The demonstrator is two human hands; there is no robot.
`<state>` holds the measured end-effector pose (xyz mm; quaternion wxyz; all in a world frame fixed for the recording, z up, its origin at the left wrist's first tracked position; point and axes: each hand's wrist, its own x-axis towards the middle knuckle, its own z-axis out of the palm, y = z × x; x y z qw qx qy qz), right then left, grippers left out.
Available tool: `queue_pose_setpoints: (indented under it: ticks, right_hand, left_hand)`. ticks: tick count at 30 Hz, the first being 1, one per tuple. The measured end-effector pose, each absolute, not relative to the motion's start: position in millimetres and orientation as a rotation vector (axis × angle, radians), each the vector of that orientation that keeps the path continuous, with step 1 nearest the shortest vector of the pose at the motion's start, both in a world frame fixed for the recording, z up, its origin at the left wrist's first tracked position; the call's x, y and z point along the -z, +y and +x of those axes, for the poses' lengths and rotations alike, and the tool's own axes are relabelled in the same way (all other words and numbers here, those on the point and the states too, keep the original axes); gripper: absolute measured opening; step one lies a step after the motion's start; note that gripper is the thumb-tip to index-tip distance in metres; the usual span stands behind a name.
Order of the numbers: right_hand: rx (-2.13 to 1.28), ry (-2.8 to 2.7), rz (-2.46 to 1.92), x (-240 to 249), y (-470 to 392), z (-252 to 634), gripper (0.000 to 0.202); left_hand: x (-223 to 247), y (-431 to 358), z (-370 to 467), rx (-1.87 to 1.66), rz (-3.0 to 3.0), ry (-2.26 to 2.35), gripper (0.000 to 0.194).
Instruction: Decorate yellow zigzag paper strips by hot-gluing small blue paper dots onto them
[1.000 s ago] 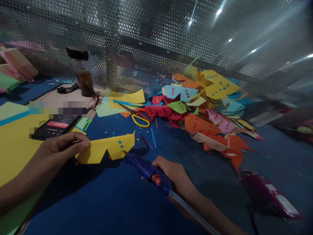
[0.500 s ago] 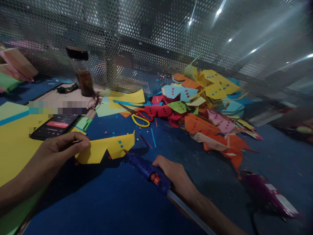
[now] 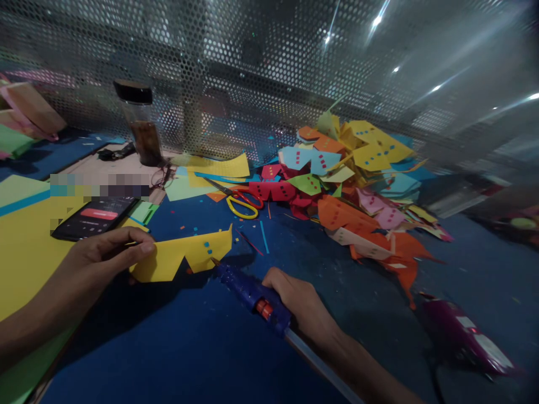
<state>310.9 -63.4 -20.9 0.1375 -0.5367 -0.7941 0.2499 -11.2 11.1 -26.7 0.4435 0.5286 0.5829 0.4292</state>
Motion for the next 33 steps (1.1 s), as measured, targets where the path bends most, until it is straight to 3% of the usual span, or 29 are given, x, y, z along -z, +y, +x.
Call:
queue_pose_setpoints:
  ticks: [28,33]
  right_hand:
    - [-0.851,-2.095,-1.596,13.8,-60.6,304.0,0.012]
    - [-1.016,-1.701,-1.696,1.6,-65.2,294.3,0.035]
  left_hand:
    - [30.8,12.0,-15.7,-1.038,1.257,1.393,0.033]
    - [29.7,12.5,-15.0,-1.079,1.22,1.395,0.032]
